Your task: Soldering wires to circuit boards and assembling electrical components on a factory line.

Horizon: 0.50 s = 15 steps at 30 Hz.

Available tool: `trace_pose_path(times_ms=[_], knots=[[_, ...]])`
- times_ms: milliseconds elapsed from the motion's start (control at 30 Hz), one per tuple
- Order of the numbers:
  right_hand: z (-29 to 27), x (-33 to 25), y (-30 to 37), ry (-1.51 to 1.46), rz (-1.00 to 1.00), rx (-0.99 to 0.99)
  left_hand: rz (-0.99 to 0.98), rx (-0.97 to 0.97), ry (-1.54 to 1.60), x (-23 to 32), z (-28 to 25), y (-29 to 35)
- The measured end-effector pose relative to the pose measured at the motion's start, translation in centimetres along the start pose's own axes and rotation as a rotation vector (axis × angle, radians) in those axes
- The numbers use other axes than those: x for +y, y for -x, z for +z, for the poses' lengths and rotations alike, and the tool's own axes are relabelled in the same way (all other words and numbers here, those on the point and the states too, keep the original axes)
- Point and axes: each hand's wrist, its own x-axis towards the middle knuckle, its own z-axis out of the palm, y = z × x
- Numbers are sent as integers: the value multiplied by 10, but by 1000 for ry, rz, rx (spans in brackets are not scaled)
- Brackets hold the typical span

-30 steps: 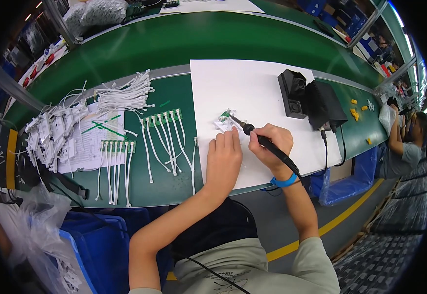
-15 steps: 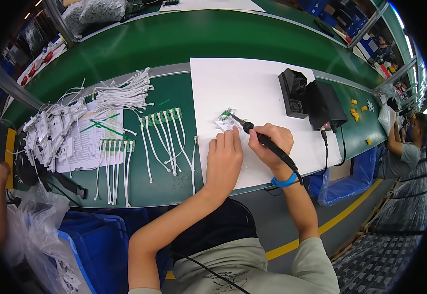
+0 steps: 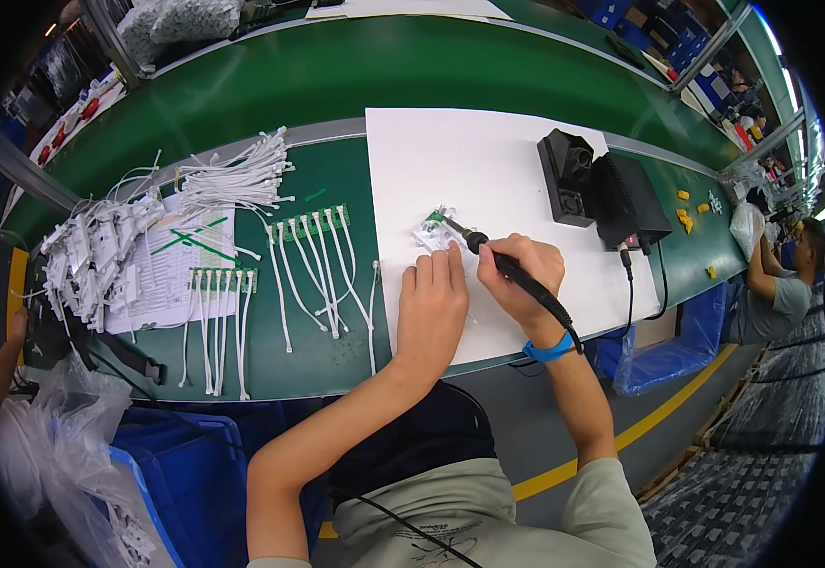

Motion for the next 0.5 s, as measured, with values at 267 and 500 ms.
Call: trace_pose_path(times_ms=[267,500], knots=[[2,-1,0,-1,13,-15,-11,-17,-1,1,-2,-1],[-7,-2,0,-9,-28,77,11,-1,-69,0,-3,-2]])
